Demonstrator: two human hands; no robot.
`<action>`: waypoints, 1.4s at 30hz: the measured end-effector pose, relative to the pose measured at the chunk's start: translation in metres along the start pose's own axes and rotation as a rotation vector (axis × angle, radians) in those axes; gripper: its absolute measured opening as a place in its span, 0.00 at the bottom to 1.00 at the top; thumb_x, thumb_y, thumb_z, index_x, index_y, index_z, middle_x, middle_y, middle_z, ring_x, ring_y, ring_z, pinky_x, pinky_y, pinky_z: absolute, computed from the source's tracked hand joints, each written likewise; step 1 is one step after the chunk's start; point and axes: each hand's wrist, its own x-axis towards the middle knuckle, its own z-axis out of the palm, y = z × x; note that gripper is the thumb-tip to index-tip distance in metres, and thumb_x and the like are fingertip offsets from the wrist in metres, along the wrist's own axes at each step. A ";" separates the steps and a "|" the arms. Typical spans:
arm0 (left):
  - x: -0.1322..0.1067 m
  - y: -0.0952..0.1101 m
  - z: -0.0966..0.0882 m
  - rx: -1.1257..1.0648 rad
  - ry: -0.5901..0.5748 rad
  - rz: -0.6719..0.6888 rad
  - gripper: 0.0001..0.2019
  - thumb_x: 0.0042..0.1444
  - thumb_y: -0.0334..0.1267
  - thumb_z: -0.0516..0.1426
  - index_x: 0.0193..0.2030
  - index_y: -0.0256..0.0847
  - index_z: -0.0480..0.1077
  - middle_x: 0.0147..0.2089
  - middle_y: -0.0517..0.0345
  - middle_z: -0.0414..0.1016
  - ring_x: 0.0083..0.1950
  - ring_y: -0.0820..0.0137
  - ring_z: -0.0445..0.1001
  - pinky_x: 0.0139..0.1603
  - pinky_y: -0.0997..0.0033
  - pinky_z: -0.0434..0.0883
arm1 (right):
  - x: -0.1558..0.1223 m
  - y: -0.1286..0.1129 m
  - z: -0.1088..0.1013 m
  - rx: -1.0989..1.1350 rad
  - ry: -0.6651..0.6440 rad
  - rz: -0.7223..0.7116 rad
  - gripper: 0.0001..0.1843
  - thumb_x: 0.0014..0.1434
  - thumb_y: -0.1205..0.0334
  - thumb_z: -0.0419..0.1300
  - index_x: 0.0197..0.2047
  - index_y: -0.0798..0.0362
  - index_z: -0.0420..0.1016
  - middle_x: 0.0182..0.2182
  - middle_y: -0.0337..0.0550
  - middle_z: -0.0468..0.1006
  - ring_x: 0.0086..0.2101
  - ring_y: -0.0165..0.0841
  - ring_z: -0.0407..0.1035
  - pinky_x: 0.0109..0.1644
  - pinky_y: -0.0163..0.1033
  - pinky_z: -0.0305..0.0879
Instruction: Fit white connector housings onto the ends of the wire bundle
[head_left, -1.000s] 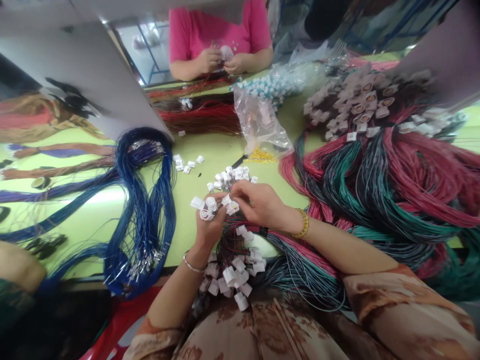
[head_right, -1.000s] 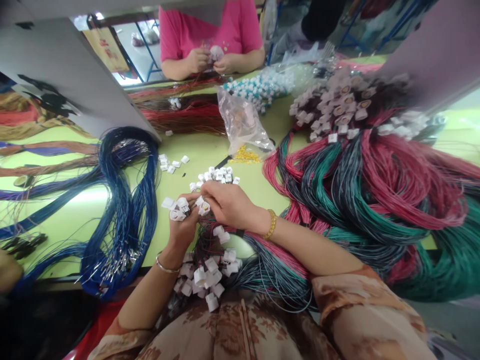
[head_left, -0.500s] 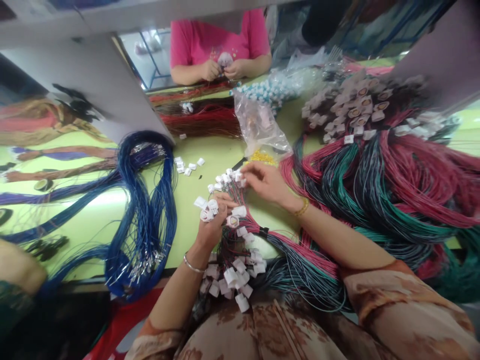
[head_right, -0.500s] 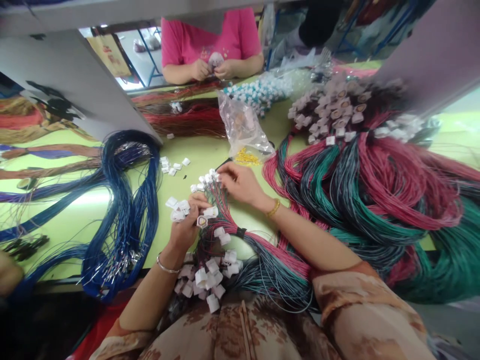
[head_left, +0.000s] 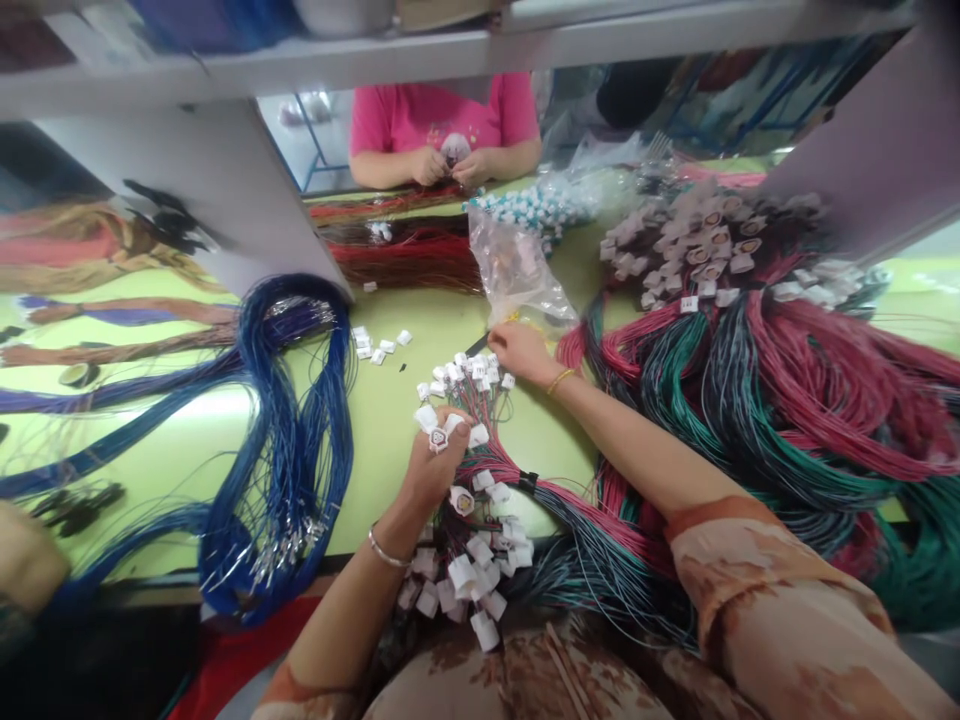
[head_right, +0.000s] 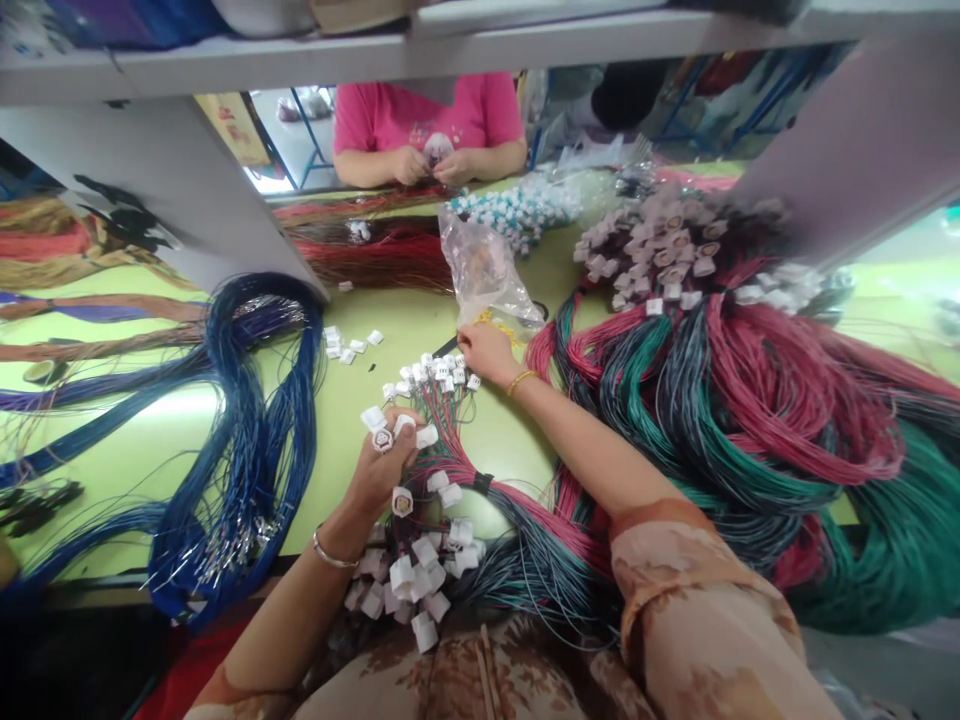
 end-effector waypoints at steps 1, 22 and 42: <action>0.001 -0.001 -0.002 0.022 0.007 0.032 0.24 0.55 0.62 0.62 0.39 0.40 0.72 0.26 0.64 0.66 0.23 0.77 0.57 0.22 0.75 0.57 | 0.000 0.001 -0.001 0.013 0.010 -0.004 0.08 0.59 0.69 0.57 0.34 0.56 0.78 0.36 0.51 0.81 0.38 0.39 0.71 0.45 0.42 0.64; -0.001 0.004 0.000 -0.178 -0.007 0.123 0.19 0.52 0.53 0.67 0.41 0.40 0.73 0.31 0.59 0.75 0.27 0.75 0.69 0.28 0.73 0.66 | -0.098 -0.077 -0.048 1.375 -0.385 0.172 0.10 0.54 0.61 0.72 0.37 0.54 0.78 0.26 0.37 0.79 0.24 0.25 0.71 0.29 0.31 0.71; -0.001 0.008 -0.002 -0.146 0.002 0.109 0.17 0.49 0.46 0.69 0.42 0.40 0.75 0.34 0.56 0.78 0.27 0.75 0.71 0.29 0.73 0.69 | -0.112 -0.096 -0.060 0.724 -0.022 -0.241 0.05 0.64 0.65 0.57 0.38 0.53 0.75 0.32 0.41 0.79 0.33 0.30 0.72 0.40 0.39 0.69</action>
